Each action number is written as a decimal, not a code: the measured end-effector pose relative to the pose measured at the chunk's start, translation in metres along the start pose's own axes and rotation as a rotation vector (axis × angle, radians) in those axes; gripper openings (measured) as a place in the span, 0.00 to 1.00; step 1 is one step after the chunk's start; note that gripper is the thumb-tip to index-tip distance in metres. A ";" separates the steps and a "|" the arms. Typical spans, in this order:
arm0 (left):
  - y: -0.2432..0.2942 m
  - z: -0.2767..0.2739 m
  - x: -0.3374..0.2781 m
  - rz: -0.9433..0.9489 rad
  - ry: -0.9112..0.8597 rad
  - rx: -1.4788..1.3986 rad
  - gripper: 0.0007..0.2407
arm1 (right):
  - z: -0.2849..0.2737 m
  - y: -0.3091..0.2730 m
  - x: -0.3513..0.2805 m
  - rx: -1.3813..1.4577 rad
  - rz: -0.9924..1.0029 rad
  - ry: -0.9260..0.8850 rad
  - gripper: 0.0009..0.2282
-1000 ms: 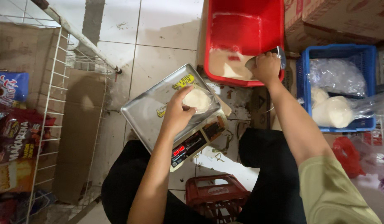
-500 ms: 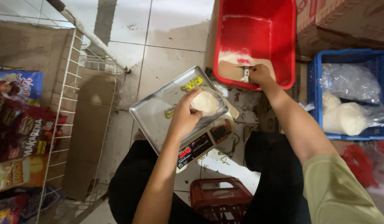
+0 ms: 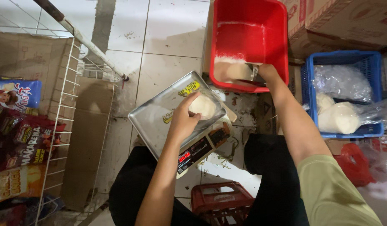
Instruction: The person weighs a white powder by scooping it from a red basin into a plastic bag on a digital scale, then ties the bag closed and repeats the process.
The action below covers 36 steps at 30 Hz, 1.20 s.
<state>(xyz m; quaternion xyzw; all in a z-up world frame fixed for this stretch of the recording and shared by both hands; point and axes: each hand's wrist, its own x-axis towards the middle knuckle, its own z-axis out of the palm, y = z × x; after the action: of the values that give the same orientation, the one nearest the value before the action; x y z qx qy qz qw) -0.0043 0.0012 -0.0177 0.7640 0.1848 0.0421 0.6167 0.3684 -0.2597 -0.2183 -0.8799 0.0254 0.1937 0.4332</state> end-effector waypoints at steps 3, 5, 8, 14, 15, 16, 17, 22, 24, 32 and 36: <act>-0.005 -0.002 0.000 0.001 0.001 -0.014 0.29 | -0.009 0.000 0.000 0.368 0.092 -0.102 0.10; -0.011 -0.003 0.000 0.025 0.006 -0.036 0.29 | -0.016 -0.003 0.002 -0.004 -0.066 -0.121 0.09; -0.016 -0.001 0.001 0.091 0.034 -0.033 0.29 | -0.015 -0.010 0.005 0.028 0.021 -0.124 0.09; -0.005 -0.001 -0.002 0.028 0.036 -0.022 0.28 | -0.018 -0.010 0.002 0.314 0.113 -0.145 0.10; -0.002 -0.002 -0.002 0.015 0.031 -0.016 0.28 | -0.019 -0.013 0.003 0.322 0.071 -0.162 0.10; 0.001 -0.002 -0.002 -0.001 0.024 -0.012 0.28 | -0.021 -0.015 0.003 0.301 0.049 -0.172 0.10; 0.002 -0.002 -0.002 -0.017 0.016 -0.008 0.27 | -0.023 -0.018 0.004 0.280 0.028 -0.182 0.10; -0.008 0.002 0.000 0.129 0.074 0.001 0.30 | -0.038 -0.028 -0.002 0.163 0.094 -0.160 0.11; -0.017 0.004 0.003 0.204 0.104 0.035 0.30 | -0.045 -0.034 -0.010 0.011 -0.128 -0.113 0.11; -0.043 0.018 0.007 0.290 0.200 0.158 0.29 | -0.058 -0.077 -0.091 0.198 -0.190 -0.320 0.07; -0.037 0.015 0.002 0.178 0.173 0.073 0.30 | -0.055 -0.101 -0.126 0.164 -0.200 -0.434 0.06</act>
<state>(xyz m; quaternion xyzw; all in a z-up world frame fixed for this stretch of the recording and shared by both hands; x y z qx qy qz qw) -0.0063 -0.0058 -0.0566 0.7927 0.1703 0.1557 0.5643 0.2914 -0.2544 -0.0661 -0.7778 -0.1399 0.3316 0.5153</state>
